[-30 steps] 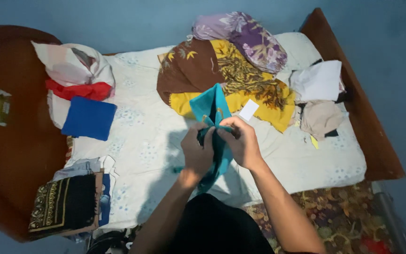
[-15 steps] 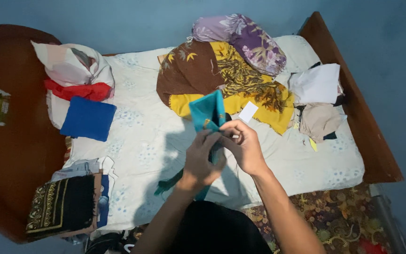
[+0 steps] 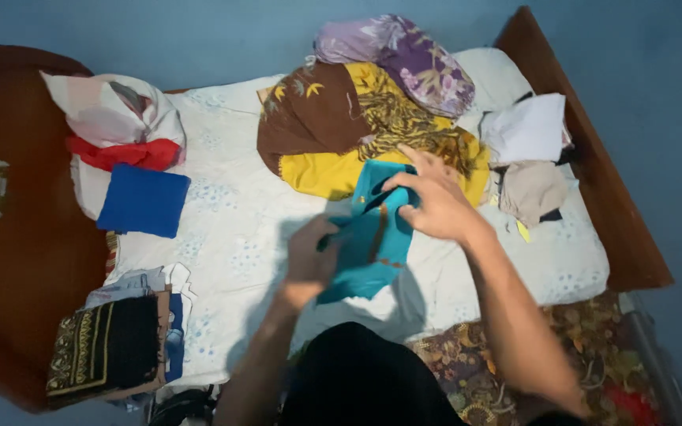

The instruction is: Organize and sort various items of clothing from a bed into a wooden wardrobe.

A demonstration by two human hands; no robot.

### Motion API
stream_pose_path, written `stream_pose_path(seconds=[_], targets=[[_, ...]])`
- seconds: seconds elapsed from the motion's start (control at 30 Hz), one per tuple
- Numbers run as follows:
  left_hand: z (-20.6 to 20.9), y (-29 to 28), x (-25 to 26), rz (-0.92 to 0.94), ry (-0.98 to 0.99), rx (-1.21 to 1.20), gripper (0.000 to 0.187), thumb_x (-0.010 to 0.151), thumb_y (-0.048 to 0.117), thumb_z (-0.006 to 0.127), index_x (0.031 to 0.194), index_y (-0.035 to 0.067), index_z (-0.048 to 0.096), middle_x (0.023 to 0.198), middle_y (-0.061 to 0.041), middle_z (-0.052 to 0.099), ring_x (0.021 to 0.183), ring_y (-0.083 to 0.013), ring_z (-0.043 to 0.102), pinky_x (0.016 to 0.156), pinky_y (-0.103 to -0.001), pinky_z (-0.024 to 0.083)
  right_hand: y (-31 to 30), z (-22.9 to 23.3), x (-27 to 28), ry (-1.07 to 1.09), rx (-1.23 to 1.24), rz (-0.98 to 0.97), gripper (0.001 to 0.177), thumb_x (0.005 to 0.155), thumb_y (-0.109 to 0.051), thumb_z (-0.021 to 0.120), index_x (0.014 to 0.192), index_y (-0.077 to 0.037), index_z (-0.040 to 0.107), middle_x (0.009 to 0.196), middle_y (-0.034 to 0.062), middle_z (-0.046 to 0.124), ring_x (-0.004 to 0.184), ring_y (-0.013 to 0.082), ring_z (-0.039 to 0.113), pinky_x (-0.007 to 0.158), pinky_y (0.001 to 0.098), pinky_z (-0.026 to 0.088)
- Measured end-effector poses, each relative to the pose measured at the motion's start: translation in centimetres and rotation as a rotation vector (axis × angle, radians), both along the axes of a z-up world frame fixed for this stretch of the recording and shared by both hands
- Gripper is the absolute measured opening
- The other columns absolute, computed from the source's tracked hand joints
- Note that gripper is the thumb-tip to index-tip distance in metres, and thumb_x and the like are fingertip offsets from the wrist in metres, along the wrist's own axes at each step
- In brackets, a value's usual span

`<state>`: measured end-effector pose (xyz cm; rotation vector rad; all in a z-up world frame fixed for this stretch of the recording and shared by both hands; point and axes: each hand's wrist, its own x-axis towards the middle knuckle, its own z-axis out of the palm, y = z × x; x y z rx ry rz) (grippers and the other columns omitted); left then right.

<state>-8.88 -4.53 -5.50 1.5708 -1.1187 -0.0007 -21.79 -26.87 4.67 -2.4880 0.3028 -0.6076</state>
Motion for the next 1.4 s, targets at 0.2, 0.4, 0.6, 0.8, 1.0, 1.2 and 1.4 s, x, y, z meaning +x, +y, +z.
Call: stream_pose_path(seconds=[0.2, 0.4, 0.6, 0.8, 1.0, 1.2, 1.4], targets=[[2.2, 1.8, 4.5, -0.030, 0.084, -0.028, 0.013, 0.085, -0.001, 0.071, 0.094, 0.004, 0.063, 0.098, -0.015, 0.073, 0.087, -0.0283, 0.073, 0.078, -0.034, 0.058, -2.1, 2.7, 1.1, 0.657, -0.312, -0.005, 0.049, 0.069, -0.044, 0.076, 0.113, -0.024, 0.075, 0.165, 0.0089, 0.028, 0.146, 0.0415, 0.025, 0.110, 0.0703, 0.021], [3.1, 3.3, 7.0, 0.189, 0.112, -0.113, 0.018, 0.092, 0.003, 0.074, 0.092, 0.000, 0.057, 0.089, -0.010, 0.060, 0.079, -0.0161, 0.054, 0.072, -0.030, 0.045, -3.0, 1.9, 0.3, 0.466, -0.298, 0.165, 0.045, 0.081, -0.047, 0.078, 0.108, -0.012, 0.077, 0.139, 0.0109, 0.059, 0.125, 0.0350, 0.053, 0.103, 0.0562, 0.041], [7.0, 2.4, 7.3, 0.380, 0.217, -0.104, 0.015, 0.098, 0.006, 0.071, 0.102, 0.001, 0.058, 0.080, -0.001, 0.053, 0.069, -0.0088, 0.041, 0.060, -0.028, 0.036, -2.3, 0.9, 0.9, -0.035, 0.195, 0.162, 0.020, 0.091, -0.013, 0.079, 0.097, -0.002, 0.063, 0.088, 0.0060, 0.064, 0.078, 0.0153, 0.061, 0.070, 0.0305, 0.048], [8.8, 0.7, 7.8, -0.018, 0.383, -0.337, 0.053, 0.081, 0.005, 0.078, 0.127, 0.004, 0.052, 0.103, -0.002, 0.068, 0.090, -0.0122, 0.066, 0.080, -0.028, 0.056, -1.8, 3.6, 1.9, -0.460, 0.266, 0.078, 0.027, 0.102, -0.003, 0.077, 0.111, -0.004, 0.052, 0.099, 0.0045, 0.058, 0.088, 0.0108, 0.054, 0.080, 0.0260, 0.048], [1.5, -1.4, 8.8, -0.008, 0.592, -0.099, 0.025, 0.095, 0.012, 0.076, 0.114, -0.003, 0.071, 0.101, -0.006, 0.074, 0.087, -0.0113, 0.065, 0.077, -0.030, 0.056, -3.6, -6.0, 3.6, -0.560, 0.709, -0.129, 0.073, 0.094, -0.025, 0.082, 0.149, -0.001, 0.042, 0.139, 0.0140, 0.061, 0.124, 0.0251, 0.062, 0.109, 0.0386, 0.052], [2.3, 0.1, 10.2, 0.087, 0.754, -0.171, 0.030, 0.096, 0.014, 0.072, 0.122, -0.001, 0.068, 0.107, -0.007, 0.074, 0.090, -0.0135, 0.066, 0.080, -0.030, 0.057, 0.6, -15.4, 2.7, -0.035, 1.064, 0.082, 0.046, 0.086, -0.017, 0.079, 0.126, 0.002, 0.066, 0.118, 0.0132, 0.071, 0.105, 0.0207, 0.065, 0.093, 0.0405, 0.053], [0.8, 3.0, 8.4, -0.108, 0.846, 0.062, 0.101, 0.076, -0.008, 0.073, 0.154, 0.016, 0.013, 0.133, -0.012, 0.060, 0.114, -0.0199, 0.064, 0.092, -0.035, 0.057, 0.6, -14.1, 2.6, -0.255, 1.241, -0.124, 0.034, 0.096, -0.011, 0.074, 0.125, 0.006, 0.068, 0.115, 0.0135, 0.075, 0.096, 0.0177, 0.069, 0.086, 0.0358, 0.056]])
